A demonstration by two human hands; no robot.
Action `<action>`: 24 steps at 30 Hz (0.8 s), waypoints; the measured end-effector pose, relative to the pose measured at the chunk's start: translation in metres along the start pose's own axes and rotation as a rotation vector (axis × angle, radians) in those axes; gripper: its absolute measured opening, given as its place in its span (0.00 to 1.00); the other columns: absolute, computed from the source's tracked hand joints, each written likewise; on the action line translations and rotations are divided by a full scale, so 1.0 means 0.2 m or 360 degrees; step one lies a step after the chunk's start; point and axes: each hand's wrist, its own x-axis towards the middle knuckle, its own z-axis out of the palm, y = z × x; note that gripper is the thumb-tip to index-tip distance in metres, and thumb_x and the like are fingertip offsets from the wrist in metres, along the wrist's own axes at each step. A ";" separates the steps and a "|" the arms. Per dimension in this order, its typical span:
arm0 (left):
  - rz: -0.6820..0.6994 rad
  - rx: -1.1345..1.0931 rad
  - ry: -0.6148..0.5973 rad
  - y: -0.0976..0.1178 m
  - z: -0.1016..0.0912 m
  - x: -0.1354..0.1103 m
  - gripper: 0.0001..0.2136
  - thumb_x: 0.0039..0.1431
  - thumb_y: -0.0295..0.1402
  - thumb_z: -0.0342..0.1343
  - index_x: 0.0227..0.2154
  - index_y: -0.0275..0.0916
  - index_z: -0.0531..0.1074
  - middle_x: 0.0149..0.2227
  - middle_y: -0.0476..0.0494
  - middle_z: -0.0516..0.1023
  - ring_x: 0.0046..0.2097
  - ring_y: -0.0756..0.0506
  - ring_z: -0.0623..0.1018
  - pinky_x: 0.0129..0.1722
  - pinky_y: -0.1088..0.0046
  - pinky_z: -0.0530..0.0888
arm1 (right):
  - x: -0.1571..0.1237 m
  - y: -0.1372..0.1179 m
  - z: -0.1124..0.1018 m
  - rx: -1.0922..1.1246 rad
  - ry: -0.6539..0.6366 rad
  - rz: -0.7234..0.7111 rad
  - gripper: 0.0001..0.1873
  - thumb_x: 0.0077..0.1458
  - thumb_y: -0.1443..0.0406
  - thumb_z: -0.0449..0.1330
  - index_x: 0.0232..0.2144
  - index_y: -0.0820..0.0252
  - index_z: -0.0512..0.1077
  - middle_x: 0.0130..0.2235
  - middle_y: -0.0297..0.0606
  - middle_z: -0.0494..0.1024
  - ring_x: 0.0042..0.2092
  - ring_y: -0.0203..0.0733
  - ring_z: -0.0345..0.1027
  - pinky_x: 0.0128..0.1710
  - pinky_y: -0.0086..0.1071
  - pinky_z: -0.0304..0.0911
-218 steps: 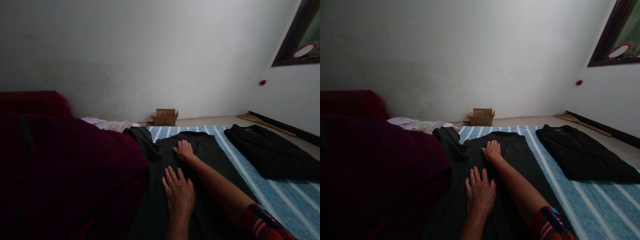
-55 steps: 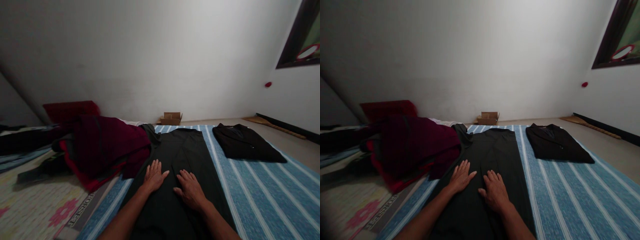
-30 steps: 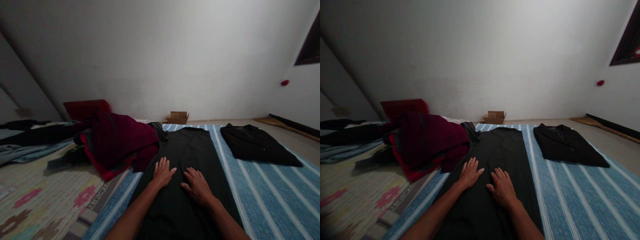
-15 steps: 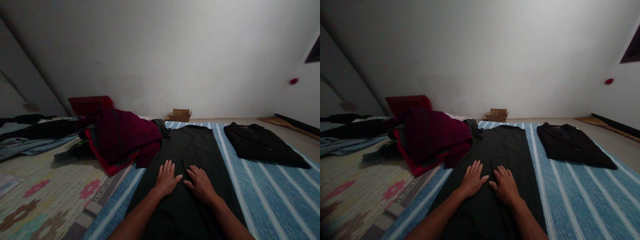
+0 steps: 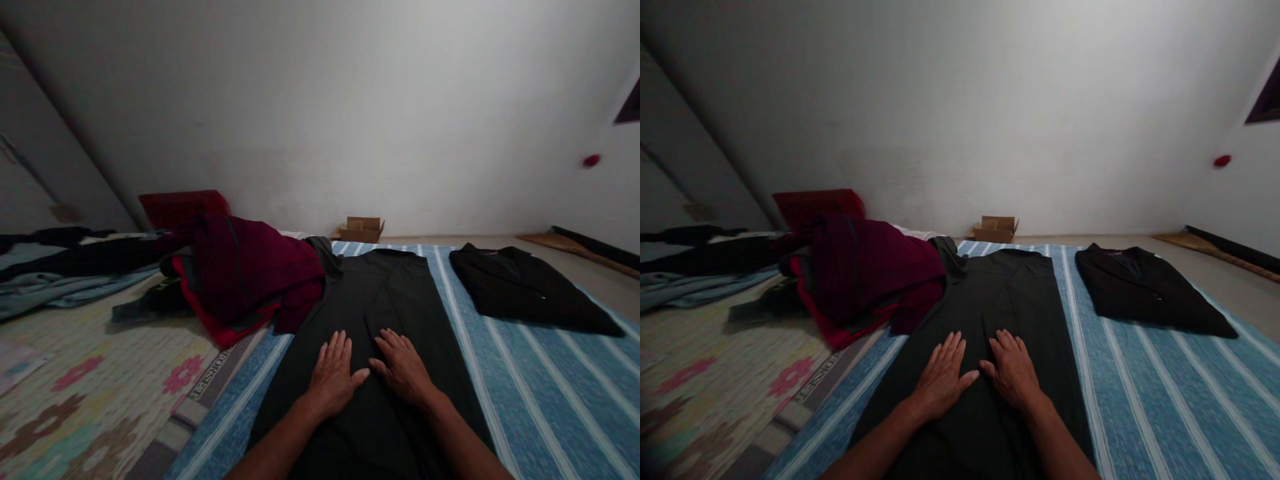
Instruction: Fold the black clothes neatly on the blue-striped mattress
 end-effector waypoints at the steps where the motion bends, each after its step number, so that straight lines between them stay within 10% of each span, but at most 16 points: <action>1: 0.0002 -0.0001 0.0001 0.00 0.00 0.00 0.35 0.58 0.52 0.34 0.62 0.32 0.49 0.65 0.37 0.42 0.65 0.40 0.41 0.61 0.55 0.47 | 0.00 0.00 0.00 0.0000 -0.0001 0.0001 0.31 0.58 0.50 0.45 0.58 0.62 0.60 0.62 0.44 0.54 0.64 0.48 0.42 0.60 0.43 0.38; 24: 0.0092 -0.0060 -0.0166 0.06 -0.04 -0.14 0.34 0.59 0.52 0.38 0.62 0.35 0.47 0.66 0.39 0.39 0.65 0.40 0.39 0.62 0.55 0.44 | 0.00 0.00 0.01 0.0009 0.0023 -0.0010 0.30 0.59 0.51 0.45 0.57 0.63 0.60 0.62 0.45 0.55 0.63 0.48 0.42 0.60 0.44 0.38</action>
